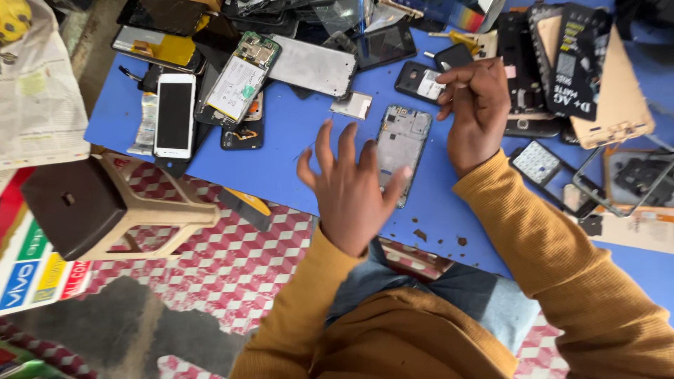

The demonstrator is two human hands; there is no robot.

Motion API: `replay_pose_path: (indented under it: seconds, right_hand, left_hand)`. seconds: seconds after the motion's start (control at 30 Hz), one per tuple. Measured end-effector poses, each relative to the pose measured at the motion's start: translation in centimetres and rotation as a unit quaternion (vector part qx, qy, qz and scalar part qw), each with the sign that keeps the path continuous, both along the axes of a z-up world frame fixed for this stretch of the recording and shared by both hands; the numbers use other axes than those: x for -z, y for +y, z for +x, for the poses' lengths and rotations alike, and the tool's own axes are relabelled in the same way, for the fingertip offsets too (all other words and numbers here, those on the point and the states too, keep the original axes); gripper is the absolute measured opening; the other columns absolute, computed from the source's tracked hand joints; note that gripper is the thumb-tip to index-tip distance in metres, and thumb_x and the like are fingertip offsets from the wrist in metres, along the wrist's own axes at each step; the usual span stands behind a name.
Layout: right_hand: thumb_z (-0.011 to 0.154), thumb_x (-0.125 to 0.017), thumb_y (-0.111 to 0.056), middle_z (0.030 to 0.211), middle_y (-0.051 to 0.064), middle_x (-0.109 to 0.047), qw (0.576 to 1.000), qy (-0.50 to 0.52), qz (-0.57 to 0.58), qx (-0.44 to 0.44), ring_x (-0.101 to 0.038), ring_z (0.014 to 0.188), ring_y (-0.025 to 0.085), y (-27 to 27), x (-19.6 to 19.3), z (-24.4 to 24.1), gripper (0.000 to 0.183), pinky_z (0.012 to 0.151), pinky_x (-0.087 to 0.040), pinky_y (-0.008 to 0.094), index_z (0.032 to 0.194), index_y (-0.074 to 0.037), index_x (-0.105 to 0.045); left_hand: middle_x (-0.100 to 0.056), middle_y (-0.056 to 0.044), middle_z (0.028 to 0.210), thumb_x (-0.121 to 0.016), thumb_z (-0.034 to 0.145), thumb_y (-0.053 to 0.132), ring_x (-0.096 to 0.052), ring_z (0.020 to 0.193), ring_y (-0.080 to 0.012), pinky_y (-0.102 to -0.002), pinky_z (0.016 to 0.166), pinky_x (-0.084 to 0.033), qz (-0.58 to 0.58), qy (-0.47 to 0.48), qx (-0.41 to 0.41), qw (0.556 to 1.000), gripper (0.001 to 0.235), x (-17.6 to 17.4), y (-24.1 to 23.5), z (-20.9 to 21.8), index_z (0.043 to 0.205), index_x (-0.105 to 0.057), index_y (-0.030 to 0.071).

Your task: The person disassembles a smartphone by prying open the back cover and using a screwdriver to remove screws from the internal frame. They then handle another phone, unscrewing its back cover and setting it aside. The work occurs on a cluttered blue workbench with multiple phone parts and tools visible.

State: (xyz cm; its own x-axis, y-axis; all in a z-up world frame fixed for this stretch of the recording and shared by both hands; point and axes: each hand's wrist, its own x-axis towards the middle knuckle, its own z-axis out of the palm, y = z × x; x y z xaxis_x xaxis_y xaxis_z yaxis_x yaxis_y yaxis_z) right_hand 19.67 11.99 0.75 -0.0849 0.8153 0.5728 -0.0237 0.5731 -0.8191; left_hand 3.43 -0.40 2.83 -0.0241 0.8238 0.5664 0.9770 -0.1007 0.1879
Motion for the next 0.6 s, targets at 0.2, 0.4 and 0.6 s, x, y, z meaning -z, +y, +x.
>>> replay_pose_path:
  seconds: [0.2,0.4,0.6]
  right_hand:
    - [0.11,-0.043,0.014,0.116,0.007,-0.048,1.0,-0.014,0.001,0.004,-0.061,0.089,0.011,-0.3,0.1,-0.4,0.025,0.07,-0.054,0.022,0.11,0.007,-0.067]
    - [0.109,-0.043,0.014,0.119,0.008,-0.051,1.0,0.009,0.009,0.012,-0.062,0.09,0.011,0.3,-0.7,0.3,0.024,0.071,-0.055,0.023,0.109,0.007,-0.066]
    - [0.114,-0.043,0.015,0.114,0.008,-0.052,0.998,0.022,0.038,0.033,-0.063,0.085,0.01,1.9,0.2,2.0,0.023,0.064,-0.056,0.022,0.112,0.009,-0.065]
  left_hand:
    - [-0.055,-0.022,0.131,-0.076,0.081,0.059,-0.039,0.137,-0.0393,-0.066,0.103,-0.023,-0.015,-0.052,-0.028,0.998,0.095,2.2,-2.0,2.4,0.142,-0.05,-0.009]
    - [-0.064,-0.012,0.118,-0.077,0.084,0.036,-0.056,0.113,-0.0298,-0.056,0.097,-0.036,-0.029,-0.074,-0.026,0.997,0.09,1.9,-1.5,2.1,0.155,-0.041,-0.006]
    - [-0.069,-0.018,0.106,-0.078,0.086,0.027,-0.061,0.103,-0.0324,-0.046,0.086,-0.045,0.024,-0.056,0.021,0.998,0.068,2.9,-2.0,1.1,0.141,-0.052,-0.002]
